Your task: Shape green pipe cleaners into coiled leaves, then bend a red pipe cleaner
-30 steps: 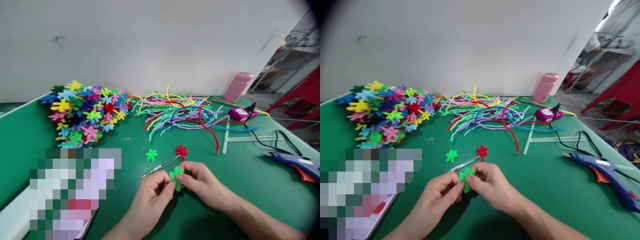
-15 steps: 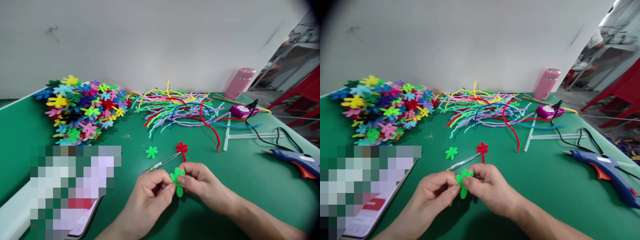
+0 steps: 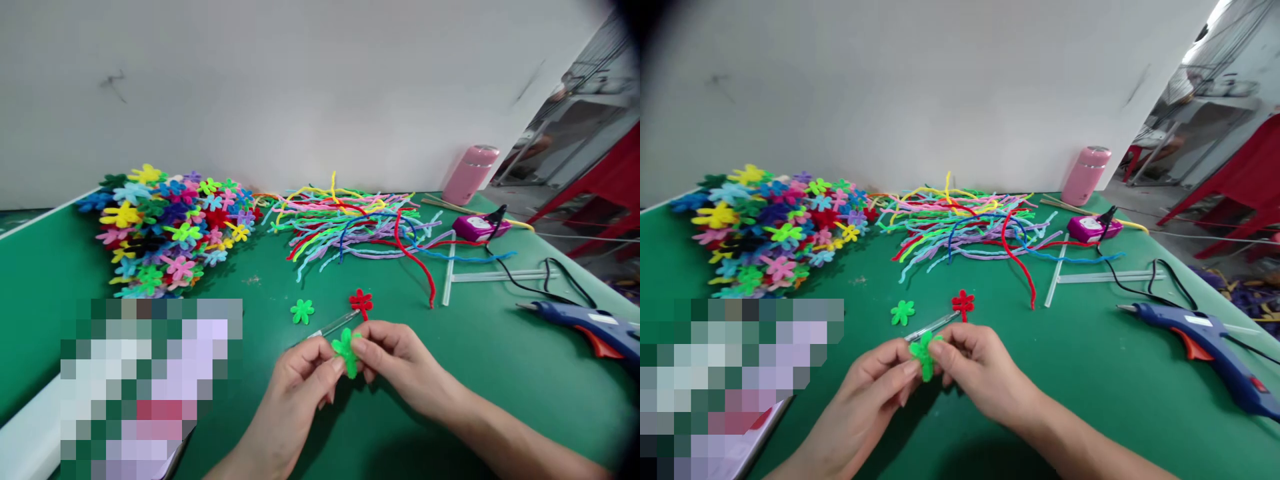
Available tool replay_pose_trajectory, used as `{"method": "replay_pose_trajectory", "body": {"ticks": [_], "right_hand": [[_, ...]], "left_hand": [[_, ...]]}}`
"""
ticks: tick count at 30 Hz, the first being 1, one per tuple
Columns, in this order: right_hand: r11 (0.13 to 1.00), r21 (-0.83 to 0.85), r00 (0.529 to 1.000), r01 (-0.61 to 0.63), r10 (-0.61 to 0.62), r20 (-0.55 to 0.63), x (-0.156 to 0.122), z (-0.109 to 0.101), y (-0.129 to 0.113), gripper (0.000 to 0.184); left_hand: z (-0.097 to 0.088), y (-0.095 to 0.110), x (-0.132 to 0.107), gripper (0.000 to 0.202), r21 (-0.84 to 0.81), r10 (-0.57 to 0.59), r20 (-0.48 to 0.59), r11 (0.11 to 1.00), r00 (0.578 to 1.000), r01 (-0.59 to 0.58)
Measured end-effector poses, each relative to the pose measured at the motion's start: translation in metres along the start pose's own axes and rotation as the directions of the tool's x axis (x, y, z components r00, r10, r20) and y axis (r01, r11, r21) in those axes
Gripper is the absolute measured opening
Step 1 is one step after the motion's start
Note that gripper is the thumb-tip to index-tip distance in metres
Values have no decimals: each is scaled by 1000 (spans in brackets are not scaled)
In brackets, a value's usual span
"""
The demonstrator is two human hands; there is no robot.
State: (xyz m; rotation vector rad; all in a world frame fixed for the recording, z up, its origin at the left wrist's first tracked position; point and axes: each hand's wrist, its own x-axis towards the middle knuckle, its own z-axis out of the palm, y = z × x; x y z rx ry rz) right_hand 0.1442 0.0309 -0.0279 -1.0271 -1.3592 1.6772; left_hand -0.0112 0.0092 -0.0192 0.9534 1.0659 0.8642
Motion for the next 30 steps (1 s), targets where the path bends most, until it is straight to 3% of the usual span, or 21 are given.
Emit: {"method": "replay_pose_trajectory", "body": {"ticks": [6, 14, 23, 30], "right_hand": [[999, 20, 996, 39, -37, -79, 1, -3, -4, 29], [994, -61, 991, 94, -99, -89, -1, 0, -5, 29], [981, -171, 992, 94, -106, -63, -3, 2, -2, 24], [992, -96, 986, 86, -99, -135, -5, 11, 3, 25]], "left_hand": [[-2, 3, 2, 20, -94, -59, 60, 993, 996, 65], [1, 1, 4, 20, 20, -24, 27, 1000, 999, 23], [5, -2, 1, 21, 35, 46, -31, 998, 998, -44], [10, -2, 1, 19, -32, 60, -98, 997, 993, -63]]}}
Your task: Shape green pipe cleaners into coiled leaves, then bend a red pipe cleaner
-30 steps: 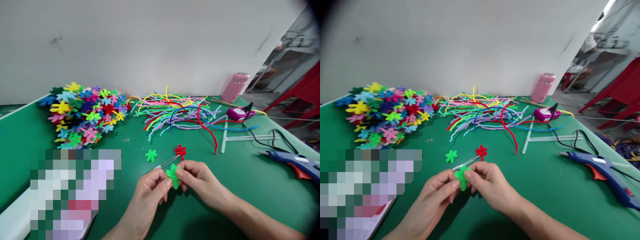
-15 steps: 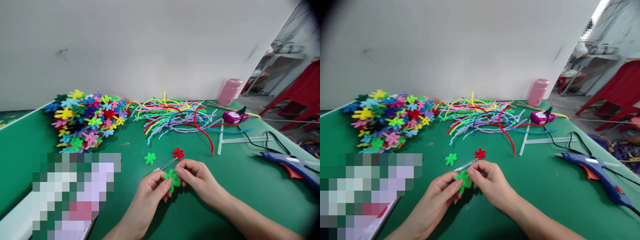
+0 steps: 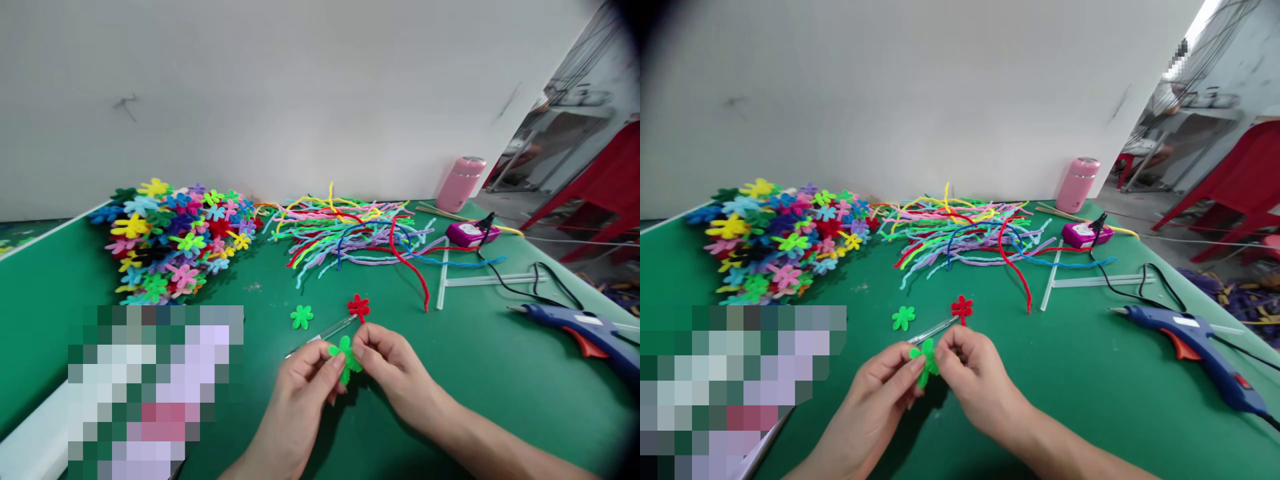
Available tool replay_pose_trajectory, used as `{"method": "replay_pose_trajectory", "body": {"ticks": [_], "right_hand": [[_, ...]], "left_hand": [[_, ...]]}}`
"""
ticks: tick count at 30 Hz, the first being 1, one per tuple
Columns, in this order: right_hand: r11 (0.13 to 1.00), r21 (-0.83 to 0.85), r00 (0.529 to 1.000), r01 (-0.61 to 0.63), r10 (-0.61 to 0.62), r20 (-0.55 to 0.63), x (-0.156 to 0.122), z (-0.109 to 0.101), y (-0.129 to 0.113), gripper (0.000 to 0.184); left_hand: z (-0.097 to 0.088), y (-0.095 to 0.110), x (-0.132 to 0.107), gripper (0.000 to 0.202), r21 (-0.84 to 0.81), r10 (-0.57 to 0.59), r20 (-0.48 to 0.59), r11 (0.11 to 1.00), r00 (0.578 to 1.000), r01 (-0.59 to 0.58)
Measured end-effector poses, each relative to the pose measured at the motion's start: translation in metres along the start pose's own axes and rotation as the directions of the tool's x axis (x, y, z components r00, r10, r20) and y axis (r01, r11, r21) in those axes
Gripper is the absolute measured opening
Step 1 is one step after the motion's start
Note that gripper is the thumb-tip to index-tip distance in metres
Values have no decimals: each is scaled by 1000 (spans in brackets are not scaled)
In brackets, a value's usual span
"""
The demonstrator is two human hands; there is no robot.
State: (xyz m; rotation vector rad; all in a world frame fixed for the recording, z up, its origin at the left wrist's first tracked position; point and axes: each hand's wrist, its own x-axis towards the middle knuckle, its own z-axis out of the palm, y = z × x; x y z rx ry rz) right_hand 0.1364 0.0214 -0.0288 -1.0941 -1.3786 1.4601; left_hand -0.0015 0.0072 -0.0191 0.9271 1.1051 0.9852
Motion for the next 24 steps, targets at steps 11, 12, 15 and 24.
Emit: {"method": "replay_pose_trajectory", "body": {"ticks": [11, 12, 15, 24], "right_hand": [[998, 58, 1000, 3, -4, 8, -1, -3, -1, 26], [997, 72, 1000, 6, -7, 15, 0, -3, -1, 25], [999, 45, 999, 27, -28, 32, 2, -2, -2, 23], [993, -9, 901, 116, -108, -419, 19, -27, 6, 35]], "left_hand": [[-6, 5, 6, 22, -76, -123, 49, 989, 991, 127], [-6, 5, 6, 23, -49, -121, 59, 991, 991, 124], [-6, 4, 5, 26, 67, -103, 92, 993, 990, 97], [-7, -1, 4, 29, 87, -103, 119, 992, 988, 93]]}}
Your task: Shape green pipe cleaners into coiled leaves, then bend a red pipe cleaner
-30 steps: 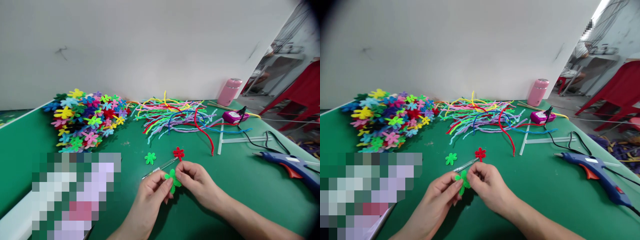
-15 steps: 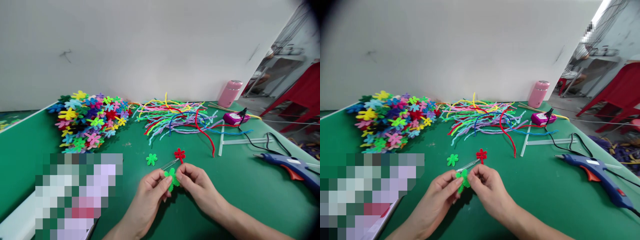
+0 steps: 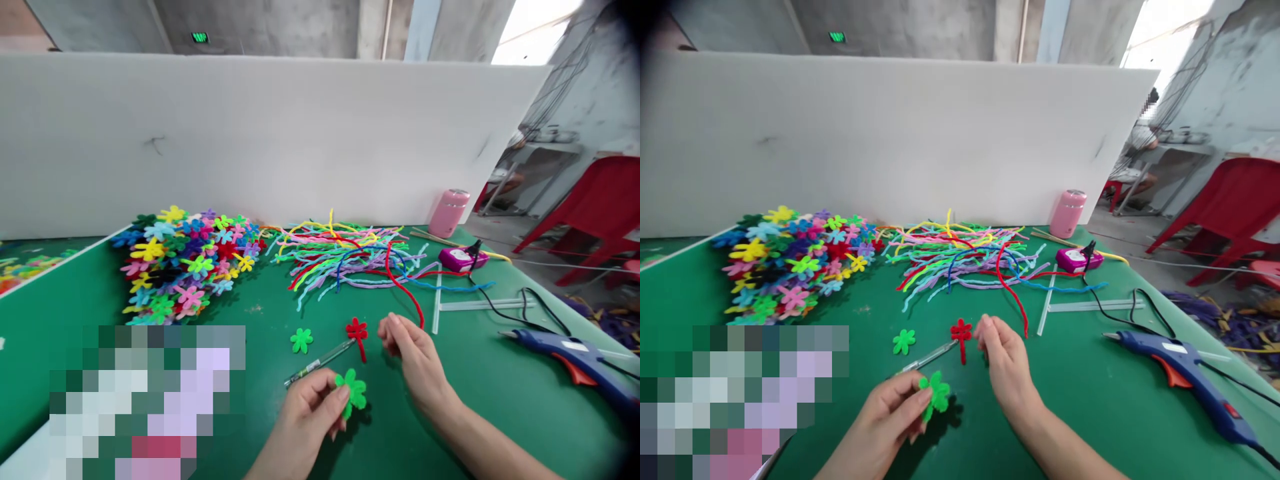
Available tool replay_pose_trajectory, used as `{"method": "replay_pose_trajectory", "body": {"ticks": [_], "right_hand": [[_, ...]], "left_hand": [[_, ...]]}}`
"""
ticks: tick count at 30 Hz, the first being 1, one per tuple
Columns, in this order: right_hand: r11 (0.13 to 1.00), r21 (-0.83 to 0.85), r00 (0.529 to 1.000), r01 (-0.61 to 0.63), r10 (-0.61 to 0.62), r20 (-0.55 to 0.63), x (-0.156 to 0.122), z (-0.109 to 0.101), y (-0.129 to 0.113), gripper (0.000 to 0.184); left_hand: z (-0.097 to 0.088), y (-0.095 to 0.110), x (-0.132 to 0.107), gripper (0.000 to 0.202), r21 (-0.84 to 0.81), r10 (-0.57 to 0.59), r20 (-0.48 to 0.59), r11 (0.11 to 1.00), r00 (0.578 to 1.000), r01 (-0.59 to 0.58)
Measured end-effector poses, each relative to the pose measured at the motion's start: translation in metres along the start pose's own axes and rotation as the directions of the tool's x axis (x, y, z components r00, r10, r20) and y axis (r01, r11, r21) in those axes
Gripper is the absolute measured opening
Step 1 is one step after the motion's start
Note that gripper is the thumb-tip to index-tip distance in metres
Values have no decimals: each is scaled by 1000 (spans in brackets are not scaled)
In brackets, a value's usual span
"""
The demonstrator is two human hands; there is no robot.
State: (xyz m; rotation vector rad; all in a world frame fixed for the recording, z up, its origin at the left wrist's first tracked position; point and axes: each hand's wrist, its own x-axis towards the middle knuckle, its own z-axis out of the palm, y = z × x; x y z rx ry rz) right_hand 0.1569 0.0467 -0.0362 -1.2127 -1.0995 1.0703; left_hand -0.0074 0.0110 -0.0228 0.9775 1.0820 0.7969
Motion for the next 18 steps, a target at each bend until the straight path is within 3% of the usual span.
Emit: {"method": "replay_pose_trajectory", "body": {"ticks": [2, 4, 7, 9, 11, 15, 18], "right_hand": [[1000, 2, 999, 14, -14, 31, -1, -1, 1, 25], [1000, 23, 987, 17, -20, 159, -7, 3, 0, 33], [999, 33, 920, -23, 9, 391, -19, 12, -2, 27], [994, 50, 872, -93, 57, 486, -24, 16, -2, 25], [988, 83, 858, -133, 73, 508, -25, 17, -3, 28], [996, 41, 904, -78, 54, 425, -22, 15, -8, 31], [995, 46, 892, -83, 54, 448, -22, 14, -10, 30]], "left_hand": [[-2, -2, 2, 28, -12, 23, -18, 1000, 1000, -23], [-2, -4, 4, 24, -33, 54, -52, 998, 997, -56], [-1, -5, 3, 21, -88, 93, -56, 991, 994, -97], [0, -5, 1, 20, -125, 109, -54, 985, 992, -116], [1, -4, 0, 18, -137, 120, -59, 982, 991, -127], [-1, 0, 0, 23, -48, 111, -71, 992, 991, -115], [0, 4, -2, 27, 52, 139, -83, 989, 987, -135]]}}
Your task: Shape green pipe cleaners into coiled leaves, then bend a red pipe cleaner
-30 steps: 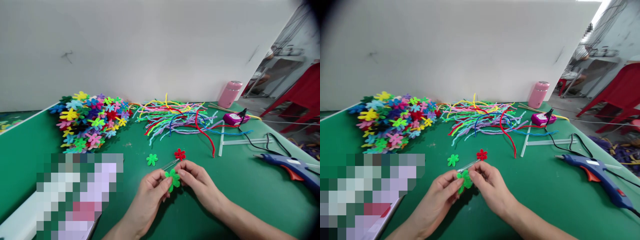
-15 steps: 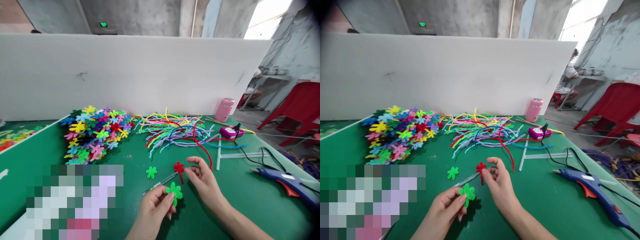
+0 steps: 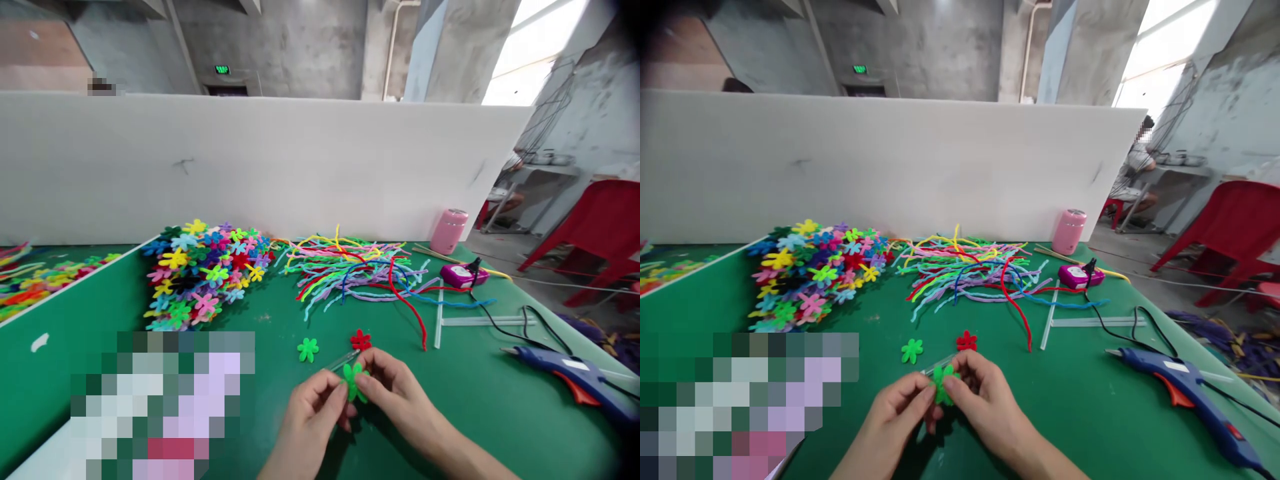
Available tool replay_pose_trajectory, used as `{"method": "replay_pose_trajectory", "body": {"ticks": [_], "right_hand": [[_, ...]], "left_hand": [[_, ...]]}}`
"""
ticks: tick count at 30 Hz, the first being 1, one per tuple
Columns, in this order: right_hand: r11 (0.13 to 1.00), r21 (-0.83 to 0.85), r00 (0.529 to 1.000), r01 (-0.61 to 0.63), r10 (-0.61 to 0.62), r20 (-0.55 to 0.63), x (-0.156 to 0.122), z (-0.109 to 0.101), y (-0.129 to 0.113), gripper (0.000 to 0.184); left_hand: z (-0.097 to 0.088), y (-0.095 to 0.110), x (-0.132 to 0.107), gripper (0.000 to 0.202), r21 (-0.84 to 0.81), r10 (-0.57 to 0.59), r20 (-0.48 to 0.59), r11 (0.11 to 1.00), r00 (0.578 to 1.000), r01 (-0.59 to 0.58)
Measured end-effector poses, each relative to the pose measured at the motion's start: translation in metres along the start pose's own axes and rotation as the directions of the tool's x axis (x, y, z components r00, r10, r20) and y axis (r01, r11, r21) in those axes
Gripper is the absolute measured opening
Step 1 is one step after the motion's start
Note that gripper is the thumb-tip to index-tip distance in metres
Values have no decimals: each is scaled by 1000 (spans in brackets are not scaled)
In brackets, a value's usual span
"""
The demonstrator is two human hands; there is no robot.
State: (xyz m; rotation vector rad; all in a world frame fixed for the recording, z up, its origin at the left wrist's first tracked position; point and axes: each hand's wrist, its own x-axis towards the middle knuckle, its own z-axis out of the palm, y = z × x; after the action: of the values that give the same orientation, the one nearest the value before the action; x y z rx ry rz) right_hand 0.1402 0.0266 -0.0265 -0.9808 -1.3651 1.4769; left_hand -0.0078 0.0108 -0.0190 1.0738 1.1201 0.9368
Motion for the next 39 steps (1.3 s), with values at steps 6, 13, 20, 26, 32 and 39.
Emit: {"method": "replay_pose_trajectory", "body": {"ticks": [6, 13, 20, 26, 32, 39], "right_hand": [[994, 83, 998, -67, 66, 6, -1, 2, -3, 34], [946, 257, 980, -199, 200, 22, -1, 4, -6, 31], [935, 282, 977, -213, 210, 42, 0, 5, -4, 33], [992, 85, 996, -94, 94, 6, 2, -3, 1, 34], [997, -21, 992, -69, 70, 103, 1, -11, -3, 31], [992, -90, 980, -85, 99, 173, -2, -11, -7, 27]], "left_hand": [[3, 7, -5, 20, 139, 96, 15, 985, 995, -98], [0, 11, -8, 17, 332, 256, 52, 907, 965, -258], [-1, 8, -6, 17, 239, 220, 4, 947, 975, -215], [-1, 0, -1, 16, -66, 39, -59, 997, 997, -43], [-3, 0, -2, 22, -165, -32, 74, 985, 997, 44], [-2, 3, -3, 17, -26, -13, 158, 1000, 987, 17]]}}
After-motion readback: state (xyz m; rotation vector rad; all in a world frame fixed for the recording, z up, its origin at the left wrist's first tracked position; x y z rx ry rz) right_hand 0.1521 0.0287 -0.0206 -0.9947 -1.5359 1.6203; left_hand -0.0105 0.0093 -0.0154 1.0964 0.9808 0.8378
